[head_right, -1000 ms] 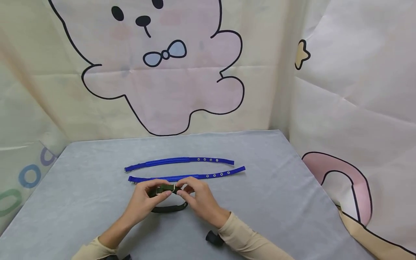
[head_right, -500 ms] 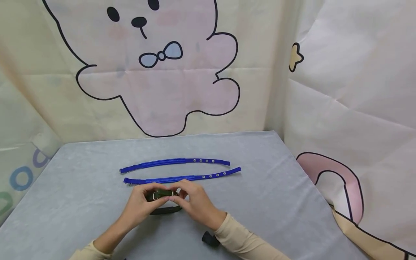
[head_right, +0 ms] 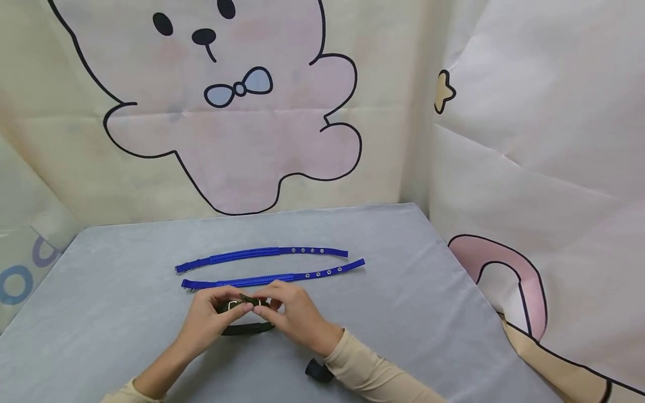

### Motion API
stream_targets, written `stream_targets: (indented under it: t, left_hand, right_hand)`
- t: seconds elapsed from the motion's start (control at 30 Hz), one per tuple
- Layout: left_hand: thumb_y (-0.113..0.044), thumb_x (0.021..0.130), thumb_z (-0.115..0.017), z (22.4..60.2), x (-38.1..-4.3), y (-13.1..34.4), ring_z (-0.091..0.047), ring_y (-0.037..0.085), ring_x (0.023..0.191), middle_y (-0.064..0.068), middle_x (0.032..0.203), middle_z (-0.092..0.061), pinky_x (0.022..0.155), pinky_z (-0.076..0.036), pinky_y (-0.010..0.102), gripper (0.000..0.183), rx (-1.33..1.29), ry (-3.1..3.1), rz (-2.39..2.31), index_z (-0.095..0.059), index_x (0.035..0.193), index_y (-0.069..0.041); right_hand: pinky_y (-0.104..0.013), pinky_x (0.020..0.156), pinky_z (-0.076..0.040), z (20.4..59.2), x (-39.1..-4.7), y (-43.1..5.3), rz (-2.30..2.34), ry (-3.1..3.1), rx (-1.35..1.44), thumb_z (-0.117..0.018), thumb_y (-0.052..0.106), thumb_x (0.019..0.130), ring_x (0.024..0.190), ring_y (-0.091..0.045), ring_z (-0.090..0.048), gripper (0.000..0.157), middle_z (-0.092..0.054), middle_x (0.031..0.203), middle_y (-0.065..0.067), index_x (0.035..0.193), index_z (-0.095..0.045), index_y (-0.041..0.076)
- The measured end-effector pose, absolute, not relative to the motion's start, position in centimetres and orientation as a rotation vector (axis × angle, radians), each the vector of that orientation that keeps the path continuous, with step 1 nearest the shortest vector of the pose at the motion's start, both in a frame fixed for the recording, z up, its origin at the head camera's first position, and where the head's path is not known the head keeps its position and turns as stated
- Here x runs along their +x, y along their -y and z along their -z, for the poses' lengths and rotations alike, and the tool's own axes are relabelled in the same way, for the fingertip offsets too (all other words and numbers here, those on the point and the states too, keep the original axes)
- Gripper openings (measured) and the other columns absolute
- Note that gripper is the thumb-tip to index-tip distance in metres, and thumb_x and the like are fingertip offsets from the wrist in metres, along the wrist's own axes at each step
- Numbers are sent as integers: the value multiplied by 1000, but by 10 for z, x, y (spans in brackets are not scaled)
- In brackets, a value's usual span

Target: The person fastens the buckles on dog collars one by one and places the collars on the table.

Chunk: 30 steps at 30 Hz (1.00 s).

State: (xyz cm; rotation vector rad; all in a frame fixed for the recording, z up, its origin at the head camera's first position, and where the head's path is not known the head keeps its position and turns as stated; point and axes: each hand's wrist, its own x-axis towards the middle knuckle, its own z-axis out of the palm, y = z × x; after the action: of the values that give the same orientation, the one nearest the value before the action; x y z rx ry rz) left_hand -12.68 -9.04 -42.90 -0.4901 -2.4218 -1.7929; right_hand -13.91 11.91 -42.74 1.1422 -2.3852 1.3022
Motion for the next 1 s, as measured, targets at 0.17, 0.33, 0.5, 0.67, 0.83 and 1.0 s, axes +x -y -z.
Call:
stream_targets:
  t: [0.17,0.33,0.5,0.67,0.83,1.0]
  left_hand:
    - [-16,83,-84,427,-122,92,-62,5,70,2,81,-75,64,-51,24,14,-443,2452,1803,-76,94,-11]
    - [-14,83,-84,425,-122,91,-67,5,74,5,85,-76,66,-55,24,25,-458,2461,1807,-75,105,-7]
    - [-13,84,-83,425,-123,92,-70,3,79,7,91,-79,68,-55,22,24,-468,2459,1780,-77,106,-6]
    - [-13,84,-83,427,-124,91,-69,2,75,7,92,-79,65,-54,22,21,-495,2440,1771,-78,104,-7]
    - [-17,86,-82,428,-125,90,-48,0,57,2,77,-71,50,-42,21,20,-539,2431,1701,-78,105,-10]
    - [-15,87,-81,428,-124,89,-53,0,61,2,79,-72,52,-47,21,20,-580,2415,1645,-77,106,-9]
  right_hand:
    - [-21,67,-52,429,-137,-117,-1237,2383,1161,-69,16,96,77,-2,-59,21,-74,107,-2,117,-73,12]
    - [-22,64,-48,427,-139,-120,-1202,2368,1114,-71,12,95,75,-3,-59,21,-74,104,-2,116,-72,12]
    - [-22,64,-48,426,-142,-118,-1297,2380,1100,-68,12,97,75,-5,-59,20,-73,105,-2,116,-71,13]
    - [-24,68,-52,427,-143,-118,-1404,2407,1088,-68,12,97,76,-6,-60,17,-72,106,-5,114,-69,12]
    - [-25,72,-55,426,-143,-118,-1438,2423,1073,-69,11,96,77,-4,-61,17,-72,106,-5,113,-68,11]
    - [-23,68,-54,425,-142,-117,-1445,2406,1050,-70,11,95,72,-2,-59,16,-71,107,-5,112,-69,11]
